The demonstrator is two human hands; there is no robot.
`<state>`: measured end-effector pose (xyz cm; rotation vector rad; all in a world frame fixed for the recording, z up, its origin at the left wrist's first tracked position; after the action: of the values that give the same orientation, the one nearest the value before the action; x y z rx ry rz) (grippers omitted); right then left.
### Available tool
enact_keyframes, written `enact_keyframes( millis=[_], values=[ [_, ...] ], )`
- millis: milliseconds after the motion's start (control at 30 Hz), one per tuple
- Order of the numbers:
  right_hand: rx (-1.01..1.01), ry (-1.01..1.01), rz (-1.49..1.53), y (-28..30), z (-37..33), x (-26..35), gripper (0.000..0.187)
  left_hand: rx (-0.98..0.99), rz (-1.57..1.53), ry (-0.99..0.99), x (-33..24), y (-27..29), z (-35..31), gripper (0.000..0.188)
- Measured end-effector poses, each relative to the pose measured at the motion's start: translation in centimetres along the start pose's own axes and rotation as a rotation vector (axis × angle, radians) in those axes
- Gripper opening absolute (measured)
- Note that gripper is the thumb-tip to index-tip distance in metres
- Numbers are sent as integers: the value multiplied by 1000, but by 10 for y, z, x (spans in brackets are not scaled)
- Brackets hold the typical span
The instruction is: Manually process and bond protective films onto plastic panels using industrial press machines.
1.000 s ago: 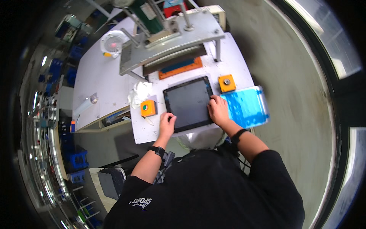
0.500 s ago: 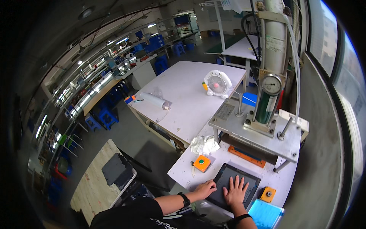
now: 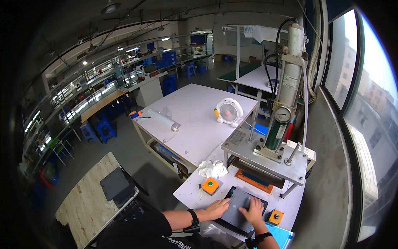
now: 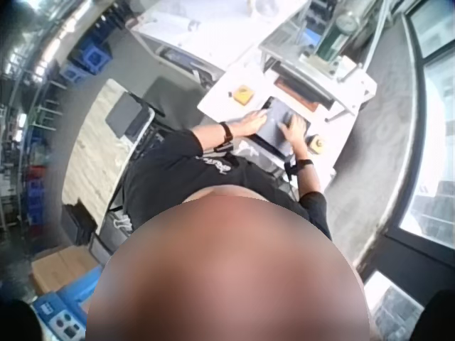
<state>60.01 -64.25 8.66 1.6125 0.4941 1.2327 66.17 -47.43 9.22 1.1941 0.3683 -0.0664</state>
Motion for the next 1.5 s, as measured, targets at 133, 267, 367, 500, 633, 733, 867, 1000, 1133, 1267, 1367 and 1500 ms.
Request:
enact_keyframes(
  millis=[133,267,367,500,633,733,867,1000,1133,1267,1367,1500],
  values=[
    [-23,-27,215,52,16,2,89,-90,71,-243,-46,62,4,19],
    [276,-47,505,73,16,18,36,-206,26,-271,-48,103,-1,21],
    [222,2,590,94,6,8,22,-274,32,-162,-41,141,2,40],
    [104,-53,1043,133,-26,34,20,-393,-596,373,9,136,-29,78],
    [-74,-30,1304,135,-47,61,22,-277,-1335,143,-35,110,-16,45],
    [-109,-91,1408,124,-59,54,18,-325,-1072,286,-16,107,-21,17],
    [-158,-257,1412,116,-77,31,18,-130,-1140,337,-24,88,-28,20],
    [-330,-311,1287,134,-91,-24,16,-43,-1200,541,-5,40,-43,30],
    [-559,-289,1219,176,-122,-60,24,-24,-1206,607,16,45,-33,16],
    [-627,-400,1299,186,-162,-96,18,-5,-1546,788,24,22,1,20],
    [-672,-407,1290,189,-184,-97,17,58,-1303,701,38,-6,34,25],
    [-691,-481,1231,199,-208,-101,18,-172,-1664,926,63,-61,91,30]
  ],
)
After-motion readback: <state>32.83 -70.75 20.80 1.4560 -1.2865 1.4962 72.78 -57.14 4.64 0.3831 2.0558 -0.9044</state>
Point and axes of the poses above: each hand's wrist, its own z-axis towards the middle knuckle, its own y-axis out of the back of the hand, x = y × z, the point moved 8 cm from there along z, towards the middle knuckle, and after that the axes turned 10 degrees about -y, right-handed, at the moved point
